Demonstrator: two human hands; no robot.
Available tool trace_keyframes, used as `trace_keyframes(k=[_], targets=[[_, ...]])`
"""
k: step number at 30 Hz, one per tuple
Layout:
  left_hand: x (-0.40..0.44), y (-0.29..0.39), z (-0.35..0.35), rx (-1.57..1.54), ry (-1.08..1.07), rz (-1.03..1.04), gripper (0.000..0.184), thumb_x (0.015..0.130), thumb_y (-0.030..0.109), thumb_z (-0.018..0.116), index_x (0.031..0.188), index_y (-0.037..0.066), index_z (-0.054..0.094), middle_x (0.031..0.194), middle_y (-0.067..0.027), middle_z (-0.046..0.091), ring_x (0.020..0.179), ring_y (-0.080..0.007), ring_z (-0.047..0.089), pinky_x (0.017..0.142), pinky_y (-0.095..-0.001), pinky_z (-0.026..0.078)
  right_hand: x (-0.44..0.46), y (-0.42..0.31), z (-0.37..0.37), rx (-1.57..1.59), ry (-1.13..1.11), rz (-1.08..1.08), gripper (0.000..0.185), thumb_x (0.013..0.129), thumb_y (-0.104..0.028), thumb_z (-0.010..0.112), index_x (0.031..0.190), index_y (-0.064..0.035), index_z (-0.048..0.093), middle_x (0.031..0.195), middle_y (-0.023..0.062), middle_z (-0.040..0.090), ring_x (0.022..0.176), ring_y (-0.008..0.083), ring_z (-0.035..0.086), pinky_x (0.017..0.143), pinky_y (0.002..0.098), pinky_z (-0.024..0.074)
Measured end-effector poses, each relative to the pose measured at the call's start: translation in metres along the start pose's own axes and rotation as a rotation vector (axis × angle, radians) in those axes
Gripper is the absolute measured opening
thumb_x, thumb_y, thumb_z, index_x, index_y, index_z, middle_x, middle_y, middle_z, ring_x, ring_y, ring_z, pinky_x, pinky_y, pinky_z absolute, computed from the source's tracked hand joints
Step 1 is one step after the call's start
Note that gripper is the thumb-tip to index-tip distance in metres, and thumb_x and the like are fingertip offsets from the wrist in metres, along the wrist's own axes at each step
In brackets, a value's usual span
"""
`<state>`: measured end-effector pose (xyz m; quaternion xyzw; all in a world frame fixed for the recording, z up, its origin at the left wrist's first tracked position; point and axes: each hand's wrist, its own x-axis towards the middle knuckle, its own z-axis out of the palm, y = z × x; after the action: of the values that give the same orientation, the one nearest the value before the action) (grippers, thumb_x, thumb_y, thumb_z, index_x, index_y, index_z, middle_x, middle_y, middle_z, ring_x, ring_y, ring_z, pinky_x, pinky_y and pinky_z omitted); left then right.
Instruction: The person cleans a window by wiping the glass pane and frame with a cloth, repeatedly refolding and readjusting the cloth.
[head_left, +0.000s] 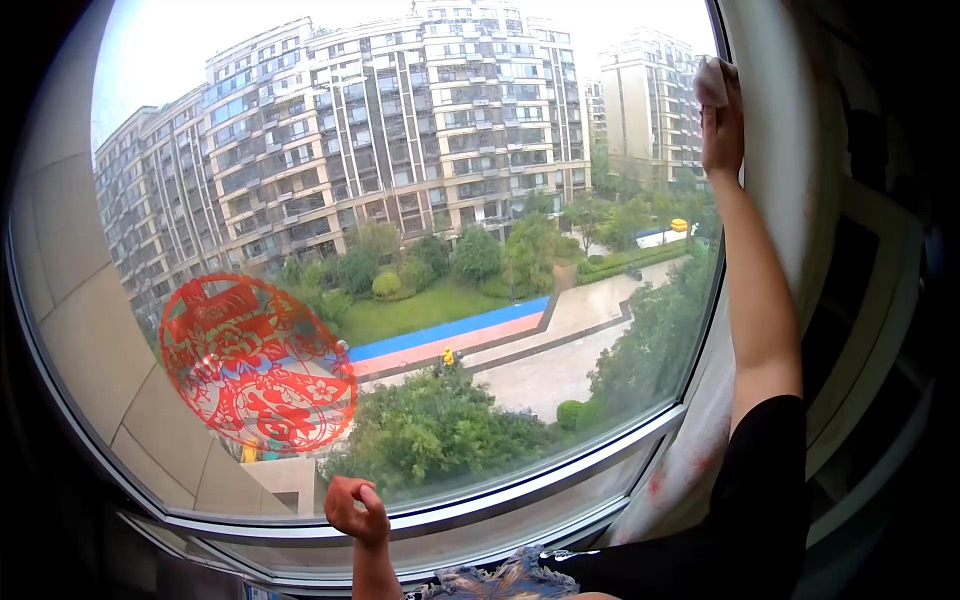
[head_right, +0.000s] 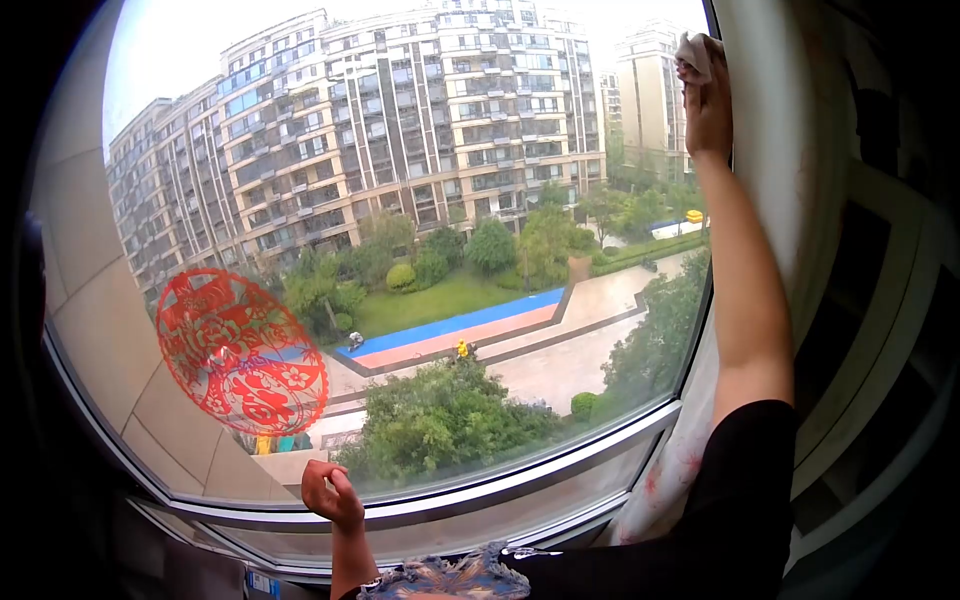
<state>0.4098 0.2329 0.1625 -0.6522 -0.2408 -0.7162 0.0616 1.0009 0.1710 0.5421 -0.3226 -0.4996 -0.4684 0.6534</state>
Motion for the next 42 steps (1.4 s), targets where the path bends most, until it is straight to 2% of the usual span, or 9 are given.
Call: trace_keyframes(k=[4,9,13,15,20,22,27,30,42], targets=[[0.0,-0.012,-0.026,0.078,-0.037,0.042,0.01,0.081,0.004,0.057,0.071,0.006,0.055,0.063,-0.0046,0.056,0.052,-0.0188,0.046,0.051,-0.032,0.036,0.005,-0.001,0.008,0.177,-0.009,0.089,0.047,0.106,-0.034,0.052,0.147,-0.0113,0.052,0.136,0.0042,0.058,0.106,0.0158,0.062,0.094,0.0279,0.0488],[0.002,-0.026,-0.068,0.064,0.028,0.005,0.01,0.079,0.005,0.058,0.07,0.006,0.056,0.062,-0.0039,0.054,0.05,-0.0186,0.044,0.049,-0.0318,0.035,0.042,-0.091,0.092,0.002,0.148,-0.01,0.021,0.098,-0.021,0.049,0.099,-0.0103,0.067,0.106,0.0015,0.057,0.059,0.0098,0.055,0.062,0.0302,0.045],[-0.002,-0.049,-0.106,0.093,0.055,-0.01,0.01,0.079,0.005,0.059,0.07,0.007,0.055,0.061,-0.0037,0.052,0.049,-0.0183,0.044,0.048,-0.0314,0.034,0.044,-0.227,0.188,-0.186,0.256,-0.58,0.018,0.094,-0.022,0.056,0.098,-0.012,0.071,0.116,0.0056,0.061,0.085,0.0241,0.064,0.079,0.0393,0.0481],[0.0,-0.057,-0.127,0.115,0.041,-0.073,0.01,0.08,0.005,0.059,0.07,0.007,0.055,0.059,-0.0039,0.051,0.048,-0.0183,0.044,0.047,-0.0313,0.033,0.03,-0.266,0.234,-0.274,0.114,-0.388,0.048,0.1,-0.036,0.057,0.144,-0.017,0.054,0.149,0.0125,0.048,0.136,0.0369,0.042,0.113,0.0512,0.0284],[-0.004,-0.075,-0.172,0.149,0.021,-0.103,0.016,0.087,0.01,0.056,0.072,0.006,0.053,0.063,-0.0044,0.051,0.052,-0.0167,0.043,0.05,-0.0321,0.033,-0.002,-0.455,0.318,-0.03,-0.18,-0.443,0.039,0.101,-0.037,0.057,0.136,-0.0208,0.063,0.157,0.0141,0.037,0.144,0.042,0.028,0.117,0.0579,0.0199],[-0.01,-0.078,-0.183,0.22,0.059,-0.181,0.018,0.088,0.012,0.056,0.072,0.006,0.053,0.064,-0.0044,0.051,0.052,-0.0178,0.043,0.05,-0.0331,0.033,-0.028,-0.516,0.363,0.257,-0.161,-0.88,0.018,0.088,-0.03,0.068,0.103,-0.0232,0.075,0.125,-0.0029,0.064,0.125,0.0227,0.053,0.103,0.0476,0.0367],[-0.017,-0.09,-0.187,0.226,0.001,-0.203,0.014,0.086,0.013,0.059,0.073,0.007,0.058,0.059,-0.0045,0.05,0.046,-0.0196,0.042,0.045,-0.0324,0.03,-0.106,-0.618,0.395,0.166,-0.483,-0.979,0.028,0.085,-0.022,0.071,0.112,-0.0271,0.074,0.138,-0.0081,0.057,0.145,0.0276,0.035,0.122,0.0605,0.0183],[-0.018,-0.09,-0.179,0.237,-0.035,-0.161,0.014,0.085,0.013,0.058,0.073,0.007,0.058,0.059,-0.0045,0.05,0.046,-0.0196,0.042,0.044,-0.0328,0.029,-0.145,-0.638,0.487,0.313,-0.277,-0.879,0.025,0.087,-0.031,0.069,0.111,-0.0244,0.074,0.131,-0.0062,0.062,0.145,0.0303,0.035,0.123,0.0552,0.0207],[-0.017,-0.049,-0.084,0.167,-0.07,-0.08,0.015,0.082,0.009,0.057,0.068,0.007,0.053,0.057,-0.0042,0.044,0.045,-0.0193,0.039,0.045,-0.0338,0.027,0.087,-0.438,0.275,0.353,-0.425,-0.504,0.02,0.093,-0.037,0.066,0.107,-0.0255,0.076,0.104,0.0015,0.07,0.103,0.0233,0.064,0.099,0.0506,0.0432]])
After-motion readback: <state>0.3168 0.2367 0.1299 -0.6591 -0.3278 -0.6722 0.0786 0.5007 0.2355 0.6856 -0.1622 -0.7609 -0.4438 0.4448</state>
